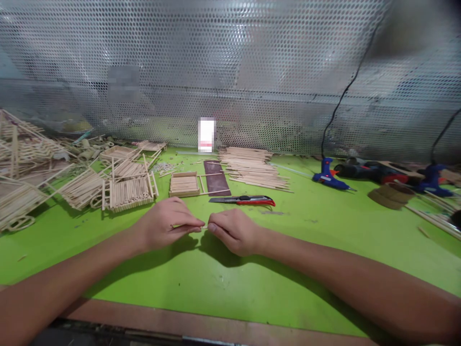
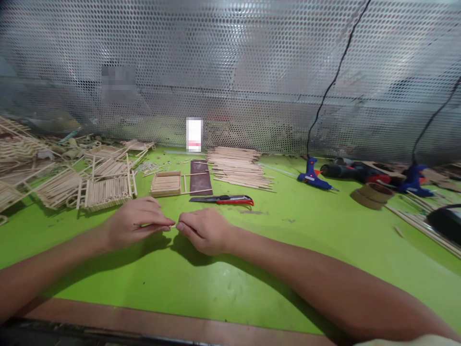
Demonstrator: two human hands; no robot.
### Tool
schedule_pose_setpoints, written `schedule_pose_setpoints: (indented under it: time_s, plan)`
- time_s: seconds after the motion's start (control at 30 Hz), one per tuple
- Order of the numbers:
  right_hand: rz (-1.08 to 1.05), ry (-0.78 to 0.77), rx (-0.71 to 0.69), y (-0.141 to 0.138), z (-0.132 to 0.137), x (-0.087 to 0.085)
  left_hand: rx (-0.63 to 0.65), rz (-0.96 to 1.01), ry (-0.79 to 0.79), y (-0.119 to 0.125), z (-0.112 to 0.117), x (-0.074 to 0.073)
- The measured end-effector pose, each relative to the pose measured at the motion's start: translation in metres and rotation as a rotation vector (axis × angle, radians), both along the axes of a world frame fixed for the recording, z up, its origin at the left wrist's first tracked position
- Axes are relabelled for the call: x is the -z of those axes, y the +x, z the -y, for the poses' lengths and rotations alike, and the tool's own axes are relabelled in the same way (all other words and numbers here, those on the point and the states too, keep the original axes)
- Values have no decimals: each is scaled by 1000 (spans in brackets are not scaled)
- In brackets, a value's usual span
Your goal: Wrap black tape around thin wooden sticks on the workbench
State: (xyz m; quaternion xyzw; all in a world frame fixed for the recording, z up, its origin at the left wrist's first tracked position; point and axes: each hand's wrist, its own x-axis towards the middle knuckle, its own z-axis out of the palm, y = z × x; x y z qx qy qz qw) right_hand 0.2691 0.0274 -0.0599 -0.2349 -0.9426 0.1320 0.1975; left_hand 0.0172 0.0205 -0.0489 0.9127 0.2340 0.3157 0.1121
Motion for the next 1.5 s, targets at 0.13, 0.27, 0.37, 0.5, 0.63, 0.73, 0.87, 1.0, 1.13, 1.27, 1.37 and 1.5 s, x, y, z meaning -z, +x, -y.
schedule_pose_setpoints:
  time_s: [0.13,0.27,0.37,0.5,0.63,0.73,0.87,1.0,1.13,1.27,1.37,1.5]
  plan:
    - [-7,2,3,-1,0,1,6,-3,37,1,1,2]
    - [0,33,20,-2,0,2,-4,5,75,3,5,3]
    - [-1,50,23,-3,0,3,-20,-15,71,4,7,4]
    - [-13,100,25,-3,0,5,-42,-24,74,6,8,4]
    - [-57,169,66,-3,0,8,-83,16,57,8,11,2]
    - [-100,193,78,-2,0,10,-130,50,32,9,13,1]
    - [-128,214,60,-2,0,10,-148,64,-17,9,13,1]
    - [-159,249,37,-1,0,8,-167,60,-92,9,14,2]
    - [-119,321,-11,2,-4,8,-155,46,-145,9,15,3]
    - [-53,560,-102,9,-10,7,-137,44,-233,11,16,1]
    - [-67,765,-212,14,-14,3,-132,26,-294,11,17,-2]
    - [-18,817,-272,15,-17,0,-107,6,-286,9,14,-3]
